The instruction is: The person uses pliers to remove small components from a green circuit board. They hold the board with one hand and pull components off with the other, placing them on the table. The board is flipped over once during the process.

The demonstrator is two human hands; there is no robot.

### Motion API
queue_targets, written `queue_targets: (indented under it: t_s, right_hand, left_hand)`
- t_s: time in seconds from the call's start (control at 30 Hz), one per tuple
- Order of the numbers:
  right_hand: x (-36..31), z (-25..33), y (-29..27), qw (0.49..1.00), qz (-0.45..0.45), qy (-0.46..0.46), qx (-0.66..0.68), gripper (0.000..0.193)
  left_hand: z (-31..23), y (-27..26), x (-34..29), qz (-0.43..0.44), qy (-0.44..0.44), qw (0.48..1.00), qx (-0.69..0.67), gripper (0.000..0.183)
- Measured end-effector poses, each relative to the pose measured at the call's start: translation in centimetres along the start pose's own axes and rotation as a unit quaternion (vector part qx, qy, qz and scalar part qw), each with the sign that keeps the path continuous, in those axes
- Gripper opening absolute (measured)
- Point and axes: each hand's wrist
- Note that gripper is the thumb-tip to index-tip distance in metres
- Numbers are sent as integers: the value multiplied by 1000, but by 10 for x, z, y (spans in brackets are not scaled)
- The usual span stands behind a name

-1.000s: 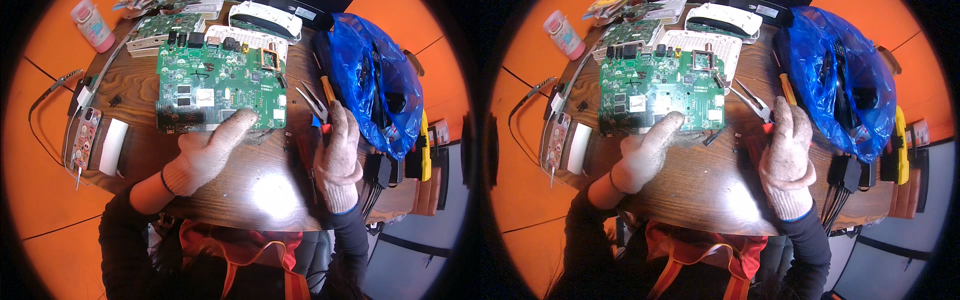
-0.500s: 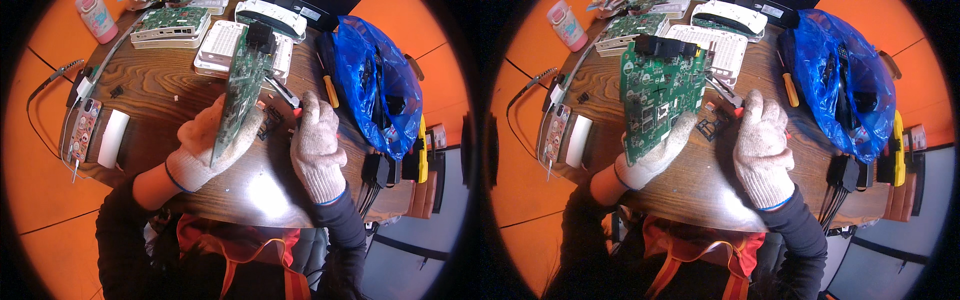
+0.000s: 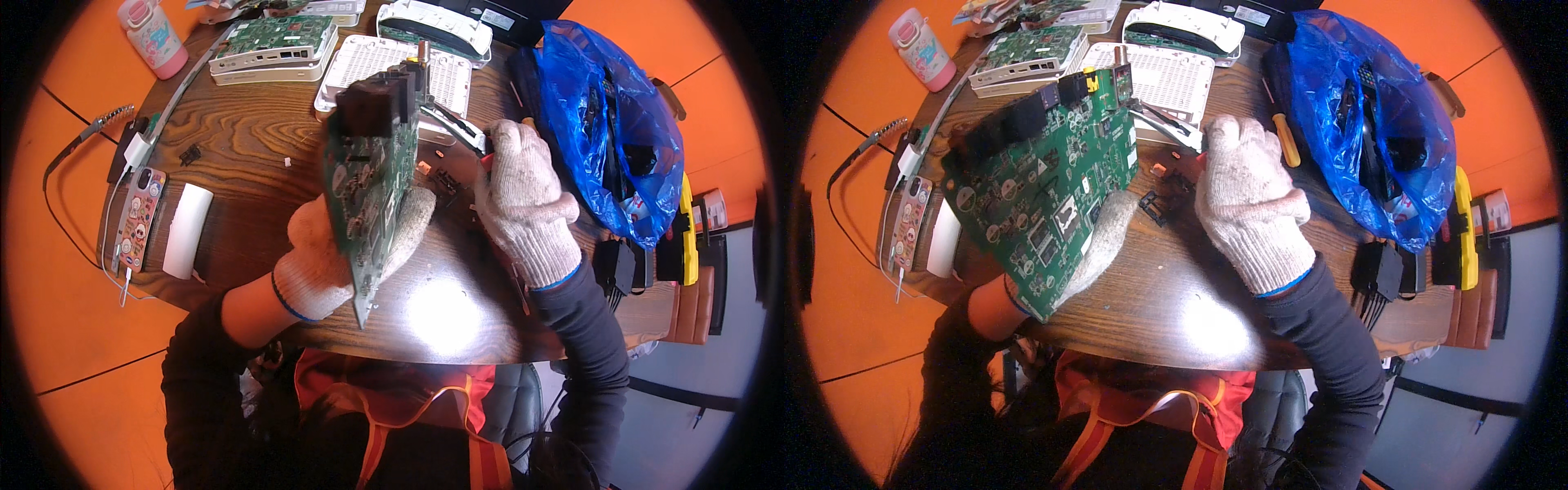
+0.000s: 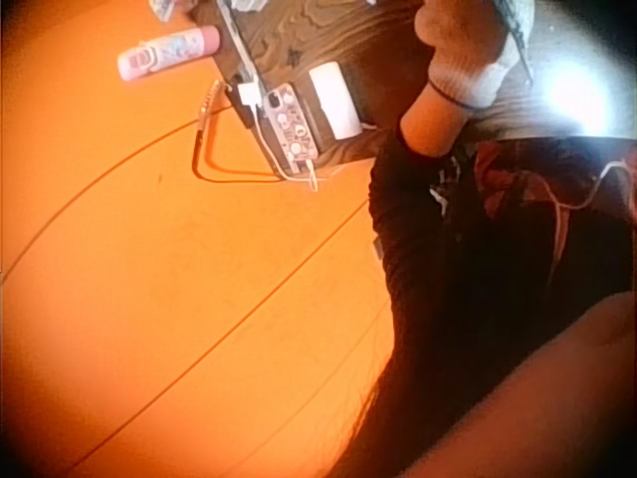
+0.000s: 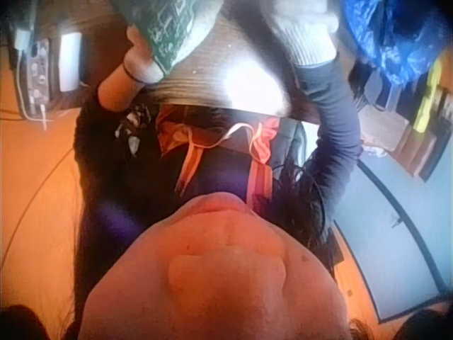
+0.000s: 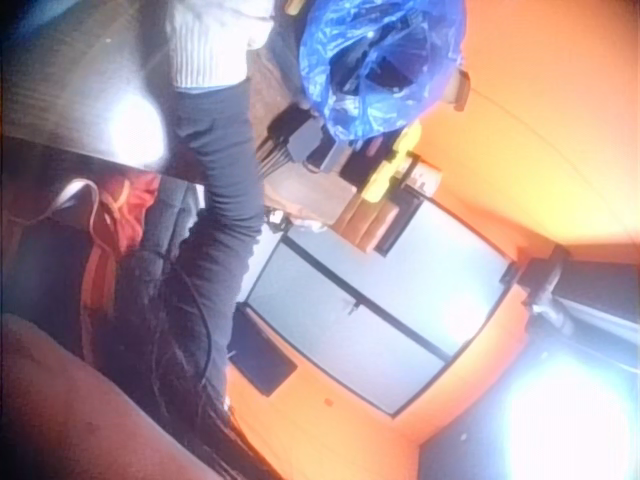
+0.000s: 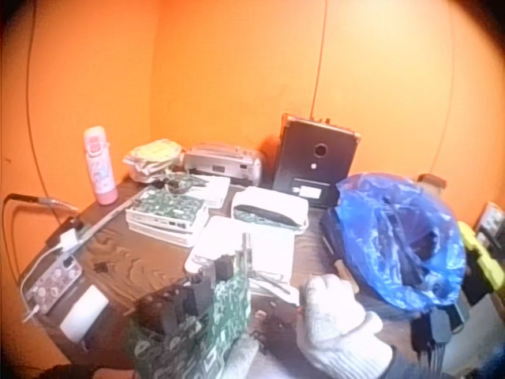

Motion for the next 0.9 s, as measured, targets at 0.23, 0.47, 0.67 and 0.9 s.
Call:
queue_targets:
  t_s: [0.23,0.47,0.67,0.9]
  right_hand:
    - [27,-7,-24,992,-32,-96,-71,18]
    - [49,-35,-34,974,7,-165,-152,26]
    - [53,-44,-44,969,65,-161,-175,33]
    - [22,-33,-45,985,140,68,78,37]
  left_hand:
    - [13,8,2,-69,-126,651,-745,40]
    - [30,16,23,129,-343,-153,-918,34]
    - [4,28,19,170,-271,-96,-943,37]
    - [26,31,32,115,-312,-333,-882,39]
Point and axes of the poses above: each hand's wrist, its own x-axis towards the middle knuckle, its own y-axis out of the palm, z = x × y, and after that the axes turned 2 degrees about y, right-handed
